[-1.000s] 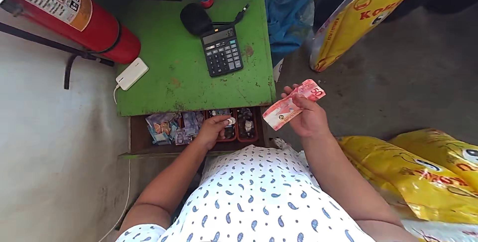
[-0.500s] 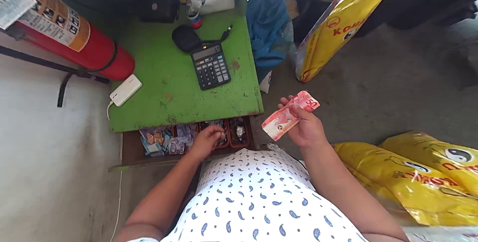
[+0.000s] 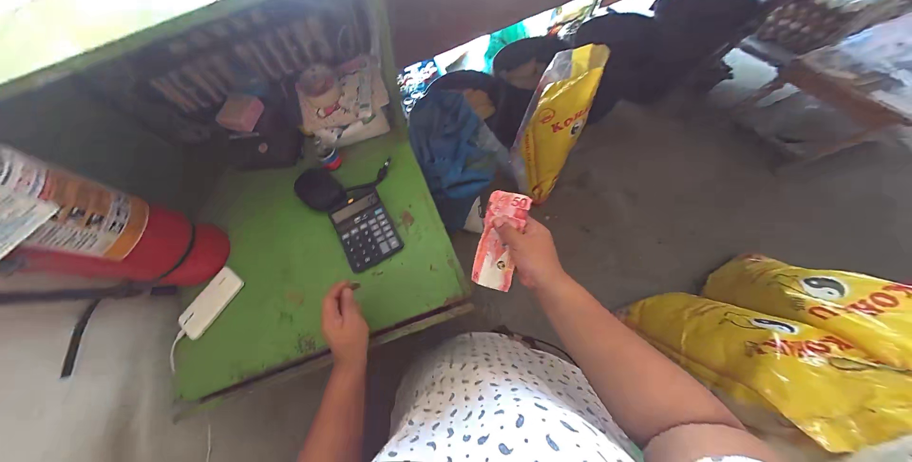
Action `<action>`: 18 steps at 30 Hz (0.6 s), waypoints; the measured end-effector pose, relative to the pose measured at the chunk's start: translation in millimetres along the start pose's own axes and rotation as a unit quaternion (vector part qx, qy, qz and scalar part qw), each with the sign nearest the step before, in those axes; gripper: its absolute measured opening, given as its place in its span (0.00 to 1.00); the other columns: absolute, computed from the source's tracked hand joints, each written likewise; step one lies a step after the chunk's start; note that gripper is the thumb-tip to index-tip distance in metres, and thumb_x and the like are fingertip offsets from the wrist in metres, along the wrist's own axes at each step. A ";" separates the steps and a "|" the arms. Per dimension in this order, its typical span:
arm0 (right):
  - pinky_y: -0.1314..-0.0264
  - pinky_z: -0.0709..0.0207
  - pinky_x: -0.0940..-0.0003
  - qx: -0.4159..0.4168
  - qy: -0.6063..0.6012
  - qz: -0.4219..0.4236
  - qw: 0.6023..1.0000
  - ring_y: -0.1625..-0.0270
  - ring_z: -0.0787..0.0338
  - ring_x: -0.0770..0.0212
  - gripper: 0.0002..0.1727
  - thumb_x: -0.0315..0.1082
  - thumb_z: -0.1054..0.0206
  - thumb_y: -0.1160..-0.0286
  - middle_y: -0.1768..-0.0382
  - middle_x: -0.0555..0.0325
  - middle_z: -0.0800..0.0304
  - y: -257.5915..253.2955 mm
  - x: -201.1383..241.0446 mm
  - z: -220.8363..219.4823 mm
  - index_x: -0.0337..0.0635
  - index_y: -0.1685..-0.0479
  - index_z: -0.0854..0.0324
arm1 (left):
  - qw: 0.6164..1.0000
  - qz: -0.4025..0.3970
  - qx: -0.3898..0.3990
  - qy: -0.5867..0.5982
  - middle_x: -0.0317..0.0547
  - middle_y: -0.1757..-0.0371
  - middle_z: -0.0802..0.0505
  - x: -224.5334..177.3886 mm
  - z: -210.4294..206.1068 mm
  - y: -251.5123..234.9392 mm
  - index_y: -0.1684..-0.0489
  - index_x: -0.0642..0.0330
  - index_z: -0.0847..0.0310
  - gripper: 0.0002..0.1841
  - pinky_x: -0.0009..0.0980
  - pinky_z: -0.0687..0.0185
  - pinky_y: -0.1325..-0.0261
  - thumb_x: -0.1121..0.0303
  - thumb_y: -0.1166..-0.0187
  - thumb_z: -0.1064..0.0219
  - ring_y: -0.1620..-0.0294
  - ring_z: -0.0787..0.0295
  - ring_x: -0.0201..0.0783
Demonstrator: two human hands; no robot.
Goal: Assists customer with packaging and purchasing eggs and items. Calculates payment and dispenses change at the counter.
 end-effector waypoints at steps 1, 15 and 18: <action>0.53 0.10 0.62 0.000 -0.006 -0.008 1.000 0.60 0.06 0.60 0.13 0.33 0.36 0.14 0.59 0.49 0.07 -7.9 2.5 1.8 0.34 0.41 0.20 | 0.988 0.105 0.015 0.111 0.39 0.57 0.11 -8.7 -20.4 -16.4 0.41 0.71 0.25 0.11 0.14 0.24 0.73 0.75 0.10 0.50 0.77 0.23 0.19; 0.47 0.08 0.60 -0.007 -0.166 -0.063 0.984 0.50 0.04 0.53 0.16 0.29 0.52 0.06 0.49 0.43 0.07 -141.2 26.0 199.9 0.28 0.32 0.30 | 0.660 0.309 0.275 0.627 0.62 0.24 0.17 -151.8 -392.9 -61.4 0.20 0.62 0.29 0.54 0.42 0.18 0.26 0.21 0.22 0.71 0.22 0.18 0.54; 0.47 0.08 0.61 -0.017 -0.140 -0.085 0.986 0.50 0.04 0.54 0.16 0.29 0.51 0.07 0.48 0.43 0.07 -167.6 40.7 255.3 0.29 0.30 0.31 | 0.669 0.307 0.277 0.618 0.58 0.25 0.16 -170.1 -454.7 -63.4 0.22 0.59 0.26 0.53 0.43 0.18 0.26 0.20 0.23 0.69 0.23 0.18 0.52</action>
Point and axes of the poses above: each hand's wrist, its own y-axis away from the middle knuckle, its own z-axis out of the back of the hand, x = y × z, the point moved 9 cm from there along -y, towards the middle knuckle
